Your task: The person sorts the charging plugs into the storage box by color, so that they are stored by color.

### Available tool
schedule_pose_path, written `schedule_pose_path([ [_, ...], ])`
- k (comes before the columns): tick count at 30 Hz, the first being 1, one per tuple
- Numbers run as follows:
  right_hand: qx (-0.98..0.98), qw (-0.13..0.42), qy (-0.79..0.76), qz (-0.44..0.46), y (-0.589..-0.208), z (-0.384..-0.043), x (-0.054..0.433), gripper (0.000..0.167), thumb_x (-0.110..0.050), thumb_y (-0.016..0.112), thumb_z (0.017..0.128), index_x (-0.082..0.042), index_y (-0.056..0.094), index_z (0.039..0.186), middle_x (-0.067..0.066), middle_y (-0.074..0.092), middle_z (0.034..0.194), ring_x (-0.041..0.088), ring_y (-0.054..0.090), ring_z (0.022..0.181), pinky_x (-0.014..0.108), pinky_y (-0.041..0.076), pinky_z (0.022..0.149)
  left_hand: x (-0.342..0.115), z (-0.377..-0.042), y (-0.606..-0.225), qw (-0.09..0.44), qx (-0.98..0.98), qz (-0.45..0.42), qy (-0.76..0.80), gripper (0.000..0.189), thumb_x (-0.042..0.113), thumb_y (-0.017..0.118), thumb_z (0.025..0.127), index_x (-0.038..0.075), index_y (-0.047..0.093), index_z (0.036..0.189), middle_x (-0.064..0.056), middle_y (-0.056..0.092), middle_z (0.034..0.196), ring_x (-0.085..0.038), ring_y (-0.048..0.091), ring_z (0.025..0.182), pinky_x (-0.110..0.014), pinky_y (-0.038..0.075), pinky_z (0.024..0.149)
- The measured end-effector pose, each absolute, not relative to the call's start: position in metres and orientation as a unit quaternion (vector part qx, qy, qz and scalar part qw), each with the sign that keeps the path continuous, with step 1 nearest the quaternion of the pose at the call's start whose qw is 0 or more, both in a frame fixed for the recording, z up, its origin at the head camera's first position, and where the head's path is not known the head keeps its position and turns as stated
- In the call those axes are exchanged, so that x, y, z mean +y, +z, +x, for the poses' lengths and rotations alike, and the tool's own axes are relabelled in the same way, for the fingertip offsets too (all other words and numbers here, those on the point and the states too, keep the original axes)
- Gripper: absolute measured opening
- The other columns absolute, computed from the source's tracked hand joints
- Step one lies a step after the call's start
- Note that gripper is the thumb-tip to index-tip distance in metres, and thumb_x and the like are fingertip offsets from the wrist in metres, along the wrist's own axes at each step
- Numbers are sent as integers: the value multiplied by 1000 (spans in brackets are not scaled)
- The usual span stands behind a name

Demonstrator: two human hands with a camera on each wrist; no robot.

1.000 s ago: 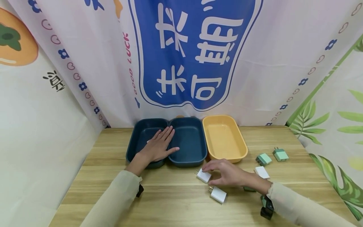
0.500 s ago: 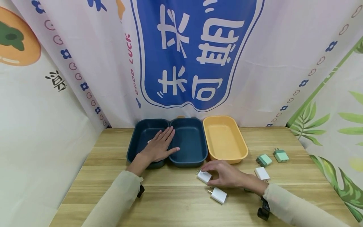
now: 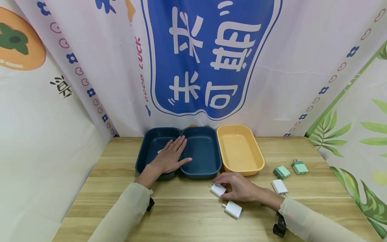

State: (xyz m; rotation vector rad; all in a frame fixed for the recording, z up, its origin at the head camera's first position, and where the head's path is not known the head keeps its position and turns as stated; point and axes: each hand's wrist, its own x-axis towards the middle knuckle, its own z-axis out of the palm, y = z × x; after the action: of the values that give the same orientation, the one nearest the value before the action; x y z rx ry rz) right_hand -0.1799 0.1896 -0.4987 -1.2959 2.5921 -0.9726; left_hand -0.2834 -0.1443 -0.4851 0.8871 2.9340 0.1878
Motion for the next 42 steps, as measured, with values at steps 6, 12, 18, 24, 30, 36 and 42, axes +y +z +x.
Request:
schedule_pose_path([
  [6,843,52,-326,-425,-501,-180,190,44,-14,92,83,-6,77,123,9,73,130,12,69,112,23,60,85,-144,-281,-483,33,954,291,58,96,73,35,105,7,11,171,-9,2,179,-28,3,165,-52,5,133],
  [12,837,57,-333,-430,-503,-180,190,44,-13,93,81,-4,77,120,10,73,127,11,70,103,20,59,82,-142,-279,-481,39,955,287,61,94,70,38,106,8,10,171,-7,0,179,-26,1,165,-51,3,133],
  [18,833,54,-335,-436,-503,-181,189,44,-16,95,79,-5,77,119,5,73,122,10,70,98,20,59,81,-144,-281,-483,37,955,288,61,95,72,36,106,8,9,171,-8,0,179,-26,1,165,-51,4,133],
  [24,836,55,-327,-437,-502,-181,188,44,-18,95,79,-7,78,118,3,72,119,8,68,95,19,58,80,-144,-280,-482,39,955,288,62,96,72,35,106,7,9,171,-8,0,179,-27,1,165,-52,5,133],
  [30,841,59,-324,-429,-502,-181,187,43,-20,95,80,-8,78,118,1,72,118,6,67,95,18,58,80,-144,-281,-483,41,955,287,59,97,74,34,105,7,8,171,-8,-1,179,-26,-1,165,-50,2,133],
  [36,844,41,-320,-428,-504,-180,187,42,-21,94,79,-9,79,116,-1,71,115,6,67,91,20,58,78,-144,-283,-486,43,956,284,59,97,73,36,105,9,5,171,-6,-3,179,-23,-4,165,-48,-1,133],
  [42,836,14,-328,-440,-505,-178,185,41,-24,95,79,-9,79,114,-2,72,112,9,69,87,22,60,75,-144,-283,-487,41,956,283,58,98,74,35,105,9,5,171,-6,-3,179,-24,-4,165,-49,0,133],
])
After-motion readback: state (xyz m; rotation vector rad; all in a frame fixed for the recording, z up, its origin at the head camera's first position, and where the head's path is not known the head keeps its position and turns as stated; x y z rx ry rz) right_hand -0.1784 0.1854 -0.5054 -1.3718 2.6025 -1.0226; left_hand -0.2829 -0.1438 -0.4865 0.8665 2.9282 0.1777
